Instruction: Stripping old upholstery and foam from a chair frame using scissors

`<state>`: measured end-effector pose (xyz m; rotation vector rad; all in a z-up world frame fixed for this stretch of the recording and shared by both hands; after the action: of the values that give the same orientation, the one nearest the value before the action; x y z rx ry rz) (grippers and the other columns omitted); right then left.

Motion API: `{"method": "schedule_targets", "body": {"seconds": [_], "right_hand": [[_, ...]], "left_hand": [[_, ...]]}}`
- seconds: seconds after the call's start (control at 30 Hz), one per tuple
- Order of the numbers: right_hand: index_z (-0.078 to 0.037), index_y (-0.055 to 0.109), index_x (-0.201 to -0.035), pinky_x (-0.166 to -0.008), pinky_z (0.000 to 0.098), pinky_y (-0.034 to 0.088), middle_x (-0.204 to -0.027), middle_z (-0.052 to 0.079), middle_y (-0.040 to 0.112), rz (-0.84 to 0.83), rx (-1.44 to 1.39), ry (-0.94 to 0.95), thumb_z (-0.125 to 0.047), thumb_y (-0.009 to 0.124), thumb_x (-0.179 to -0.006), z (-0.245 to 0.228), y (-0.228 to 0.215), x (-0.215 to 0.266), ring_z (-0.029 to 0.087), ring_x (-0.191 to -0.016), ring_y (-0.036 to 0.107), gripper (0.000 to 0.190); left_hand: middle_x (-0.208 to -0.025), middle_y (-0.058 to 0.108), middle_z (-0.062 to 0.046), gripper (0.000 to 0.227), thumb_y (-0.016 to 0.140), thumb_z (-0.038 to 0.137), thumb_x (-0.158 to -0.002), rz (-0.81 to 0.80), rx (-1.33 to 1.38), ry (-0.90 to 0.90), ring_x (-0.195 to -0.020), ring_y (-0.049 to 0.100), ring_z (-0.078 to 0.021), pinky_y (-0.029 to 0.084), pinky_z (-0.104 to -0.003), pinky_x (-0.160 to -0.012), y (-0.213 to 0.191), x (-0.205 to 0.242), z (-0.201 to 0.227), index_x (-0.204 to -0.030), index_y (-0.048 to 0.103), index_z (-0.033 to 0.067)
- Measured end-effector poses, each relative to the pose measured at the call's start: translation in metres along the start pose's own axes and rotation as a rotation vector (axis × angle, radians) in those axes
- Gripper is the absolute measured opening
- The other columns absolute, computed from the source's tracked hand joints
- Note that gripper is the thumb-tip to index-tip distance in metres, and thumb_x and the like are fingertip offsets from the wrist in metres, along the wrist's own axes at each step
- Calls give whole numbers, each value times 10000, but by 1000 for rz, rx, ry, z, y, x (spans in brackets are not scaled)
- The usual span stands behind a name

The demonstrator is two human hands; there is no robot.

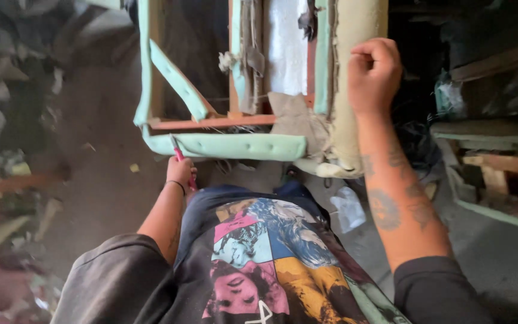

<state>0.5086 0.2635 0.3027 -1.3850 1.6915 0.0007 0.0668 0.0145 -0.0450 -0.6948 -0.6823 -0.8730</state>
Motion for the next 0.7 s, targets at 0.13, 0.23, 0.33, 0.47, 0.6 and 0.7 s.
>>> {"method": "schedule_targets", "body": {"seconds": [0.13, 0.23, 0.33, 0.47, 0.6, 0.7], "right_hand": [[-65, 645, -833, -747, 429, 448, -918, 118, 564, -65, 78, -59, 17, 596, -787, -13, 9, -9, 318, -844, 565, 106], [-101, 649, -878, -778, 460, 404, -959, 105, 538, -120, 139, -84, -10, 608, -804, -19, 8, -12, 344, -870, 553, 124], [-113, 649, -892, -771, 459, 401, -964, 91, 550, -133, 138, -74, -13, 589, -824, -19, 11, -10, 340, -874, 561, 135], [-132, 650, -856, -781, 447, 420, -961, 66, 556, -99, 147, -46, -32, 599, -803, -15, 10, -8, 324, -860, 567, 125], [-143, 641, -836, -759, 441, 421, -963, 54, 553, -95, 147, -11, -33, 606, -778, -12, 10, -8, 310, -828, 548, 130], [-147, 657, -812, -767, 454, 429, -952, 63, 568, -101, 146, 16, -41, 585, -763, -3, 12, -6, 322, -830, 554, 137]], "left_hand": [[-629, 290, -23, 272, 433, -106, -824, -103, 470, -53, -473, 396, -149, 326, -315, -407, 63, 76, -9, -821, 324, 143], [-707, 455, -83, 238, 509, -63, -804, -51, 229, -46, -538, 548, -205, 460, -361, -465, 97, 131, -23, -931, 405, 109], [-721, 550, -73, 244, 600, 11, -787, -125, -3, -17, -585, 564, -195, 464, -350, -541, 111, 168, -39, -924, 437, 131], [-775, 563, -51, 221, 673, 202, -873, -195, -165, -2, -644, 588, -184, 487, -357, -606, 115, 194, -29, -940, 469, 152], [-749, 537, -72, 302, 544, -1, -716, -113, -54, 9, -628, 529, -220, 460, -392, -589, 109, 192, -1, -978, 465, 127], [-909, 461, -94, 322, 447, 1, -762, -65, 204, -11, -632, 501, -219, 572, -368, -527, 102, 179, 2, -1058, 412, 122]]}}
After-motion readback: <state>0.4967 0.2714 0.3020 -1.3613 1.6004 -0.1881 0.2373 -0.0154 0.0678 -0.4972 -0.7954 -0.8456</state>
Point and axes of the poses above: each hand's wrist, its own x-axis away from the middle knuckle, its own y-axis out of the palm, z = x × y, the point moved 6 cm from there along -x, towards the middle knuckle
